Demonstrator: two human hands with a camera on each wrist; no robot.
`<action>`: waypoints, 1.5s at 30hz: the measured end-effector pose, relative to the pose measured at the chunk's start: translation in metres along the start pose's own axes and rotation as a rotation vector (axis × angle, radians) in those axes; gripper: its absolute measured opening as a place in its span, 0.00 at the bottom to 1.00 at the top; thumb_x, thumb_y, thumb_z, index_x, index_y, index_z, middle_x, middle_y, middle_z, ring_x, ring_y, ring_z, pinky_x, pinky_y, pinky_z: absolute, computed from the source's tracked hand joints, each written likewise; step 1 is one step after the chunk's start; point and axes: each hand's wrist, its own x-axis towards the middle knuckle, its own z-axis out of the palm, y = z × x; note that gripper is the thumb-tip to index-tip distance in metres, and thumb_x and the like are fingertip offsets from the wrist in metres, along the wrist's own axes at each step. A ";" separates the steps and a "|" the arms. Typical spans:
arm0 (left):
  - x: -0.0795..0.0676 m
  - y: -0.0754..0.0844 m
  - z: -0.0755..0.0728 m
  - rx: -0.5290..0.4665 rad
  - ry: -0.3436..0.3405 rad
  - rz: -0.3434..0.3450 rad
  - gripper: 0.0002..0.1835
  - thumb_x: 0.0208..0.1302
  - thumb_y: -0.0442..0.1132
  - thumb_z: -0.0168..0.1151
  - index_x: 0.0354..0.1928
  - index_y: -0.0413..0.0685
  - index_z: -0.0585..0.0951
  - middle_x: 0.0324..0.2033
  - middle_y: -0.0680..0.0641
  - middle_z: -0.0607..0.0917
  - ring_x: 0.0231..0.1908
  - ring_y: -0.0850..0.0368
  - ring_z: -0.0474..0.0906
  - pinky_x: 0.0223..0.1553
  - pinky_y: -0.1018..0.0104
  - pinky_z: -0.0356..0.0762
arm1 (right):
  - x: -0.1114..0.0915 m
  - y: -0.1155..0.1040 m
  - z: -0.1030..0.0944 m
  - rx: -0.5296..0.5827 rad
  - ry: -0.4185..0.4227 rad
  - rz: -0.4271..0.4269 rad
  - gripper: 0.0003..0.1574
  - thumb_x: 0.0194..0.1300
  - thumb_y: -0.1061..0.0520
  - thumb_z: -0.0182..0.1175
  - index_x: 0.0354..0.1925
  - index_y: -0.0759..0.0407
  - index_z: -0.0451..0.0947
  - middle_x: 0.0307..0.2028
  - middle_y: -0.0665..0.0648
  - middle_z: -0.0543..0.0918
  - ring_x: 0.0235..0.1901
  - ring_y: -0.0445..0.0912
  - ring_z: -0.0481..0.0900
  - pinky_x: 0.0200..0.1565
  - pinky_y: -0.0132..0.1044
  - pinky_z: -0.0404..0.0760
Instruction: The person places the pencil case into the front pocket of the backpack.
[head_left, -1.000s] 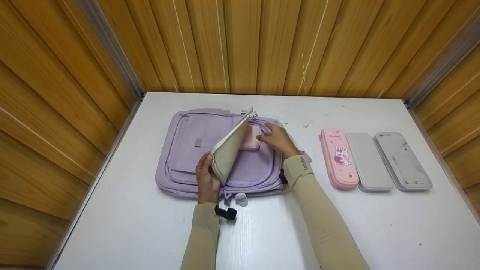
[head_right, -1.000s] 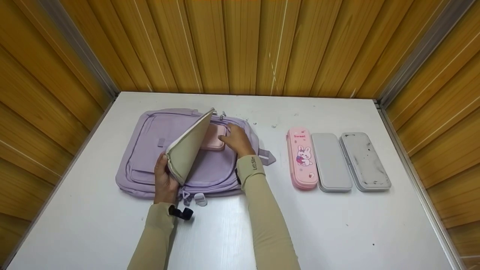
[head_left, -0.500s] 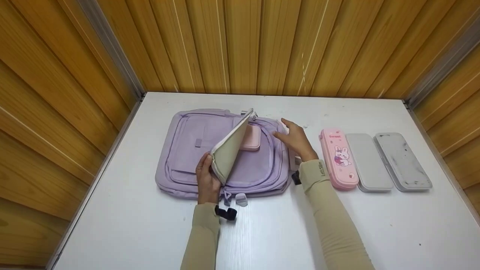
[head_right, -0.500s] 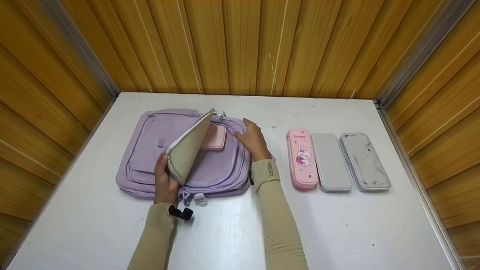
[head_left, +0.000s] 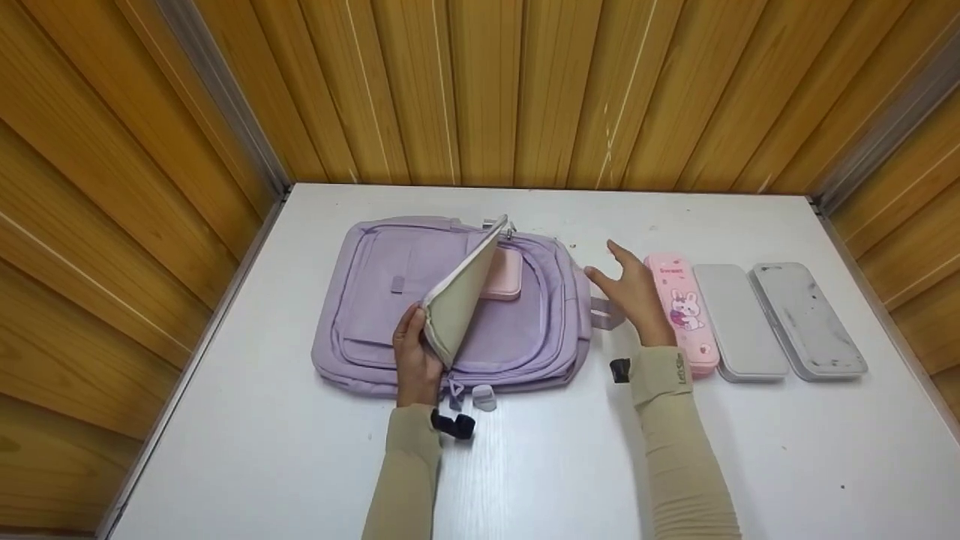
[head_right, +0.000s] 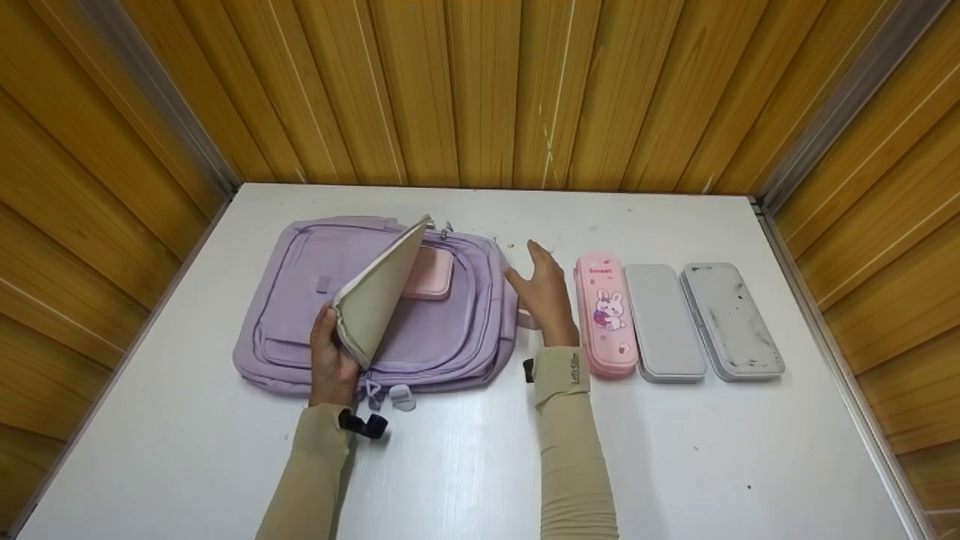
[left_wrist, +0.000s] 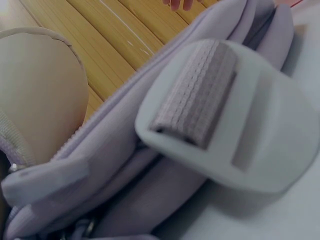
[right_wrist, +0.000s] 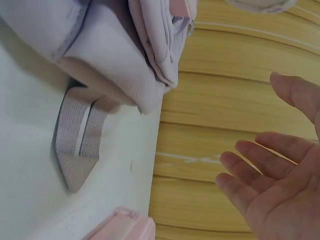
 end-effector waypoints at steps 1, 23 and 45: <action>0.000 0.000 0.000 -0.001 0.000 0.000 0.07 0.46 0.36 0.76 0.30 0.49 0.87 0.29 0.51 0.86 0.33 0.60 0.83 0.38 0.70 0.81 | -0.002 0.002 -0.003 0.000 0.008 0.007 0.43 0.67 0.50 0.59 0.71 0.67 0.54 0.70 0.70 0.59 0.70 0.63 0.56 0.72 0.53 0.55; 0.000 0.001 0.001 0.006 0.006 0.001 0.09 0.44 0.37 0.76 0.30 0.48 0.87 0.31 0.51 0.86 0.34 0.60 0.82 0.41 0.70 0.80 | -0.067 0.048 -0.035 -0.013 0.126 0.165 0.53 0.65 0.46 0.61 0.74 0.64 0.44 0.73 0.69 0.49 0.72 0.65 0.47 0.72 0.57 0.50; 0.000 0.000 0.000 0.005 0.003 -0.003 0.07 0.47 0.36 0.75 0.31 0.48 0.86 0.31 0.50 0.85 0.35 0.60 0.83 0.40 0.71 0.81 | -0.102 0.087 -0.032 0.008 0.093 0.338 0.60 0.64 0.49 0.63 0.75 0.63 0.35 0.75 0.67 0.37 0.74 0.65 0.38 0.72 0.59 0.43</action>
